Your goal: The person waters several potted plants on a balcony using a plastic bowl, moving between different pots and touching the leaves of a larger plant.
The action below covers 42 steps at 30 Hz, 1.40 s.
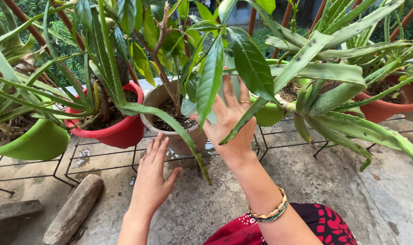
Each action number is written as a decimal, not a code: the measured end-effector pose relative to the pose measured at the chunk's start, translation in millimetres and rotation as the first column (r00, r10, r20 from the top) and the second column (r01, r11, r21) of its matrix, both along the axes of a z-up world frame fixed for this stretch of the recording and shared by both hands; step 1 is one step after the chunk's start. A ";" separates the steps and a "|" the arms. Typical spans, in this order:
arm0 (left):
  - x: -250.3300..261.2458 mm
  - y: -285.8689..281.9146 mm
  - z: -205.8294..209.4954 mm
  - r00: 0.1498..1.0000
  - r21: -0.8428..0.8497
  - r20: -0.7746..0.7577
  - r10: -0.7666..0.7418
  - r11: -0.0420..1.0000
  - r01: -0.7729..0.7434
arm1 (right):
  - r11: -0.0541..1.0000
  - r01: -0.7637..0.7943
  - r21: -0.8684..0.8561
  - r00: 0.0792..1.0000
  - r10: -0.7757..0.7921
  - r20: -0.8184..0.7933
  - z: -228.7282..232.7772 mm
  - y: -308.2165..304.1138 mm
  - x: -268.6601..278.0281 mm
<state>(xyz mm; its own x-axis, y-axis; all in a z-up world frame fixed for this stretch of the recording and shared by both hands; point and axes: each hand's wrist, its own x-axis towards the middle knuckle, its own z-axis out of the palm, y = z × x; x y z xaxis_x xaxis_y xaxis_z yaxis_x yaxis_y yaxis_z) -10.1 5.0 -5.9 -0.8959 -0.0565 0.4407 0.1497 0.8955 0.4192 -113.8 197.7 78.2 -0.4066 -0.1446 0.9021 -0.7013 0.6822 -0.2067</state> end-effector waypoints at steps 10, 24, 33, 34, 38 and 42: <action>3.2 -0.8 1.6 0.999 0.031 0.045 0.014 0.999 -0.016 | 0.997 -0.077 0.028 0.996 0.078 -0.034 3.8 1.9 -0.1; 4.6 -1.3 3.7 0.997 0.039 0.077 0.013 0.999 -0.016 | 0.997 -0.066 0.038 0.996 0.068 -0.061 8.4 -0.2 -0.7; 11.4 -2.3 4.9 0.996 0.055 0.085 0.000 0.998 -0.004 | 0.998 -0.064 0.027 0.998 0.065 -0.021 29.8 -14.9 1.8; 12.5 -2.9 5.6 0.998 0.055 0.067 -0.008 0.998 0.004 | 0.998 -0.060 0.034 0.998 0.061 -0.033 31.6 -17.4 -0.1; 17.0 -5.5 6.9 0.999 0.066 0.023 -0.022 0.998 0.021 | 0.992 0.013 0.127 1.000 -0.015 0.019 33.8 -22.8 -8.7; 17.7 -7.5 8.0 1.000 0.084 0.015 -0.024 0.996 0.022 | 0.976 0.103 0.192 0.992 -0.116 0.058 33.6 -25.9 -16.9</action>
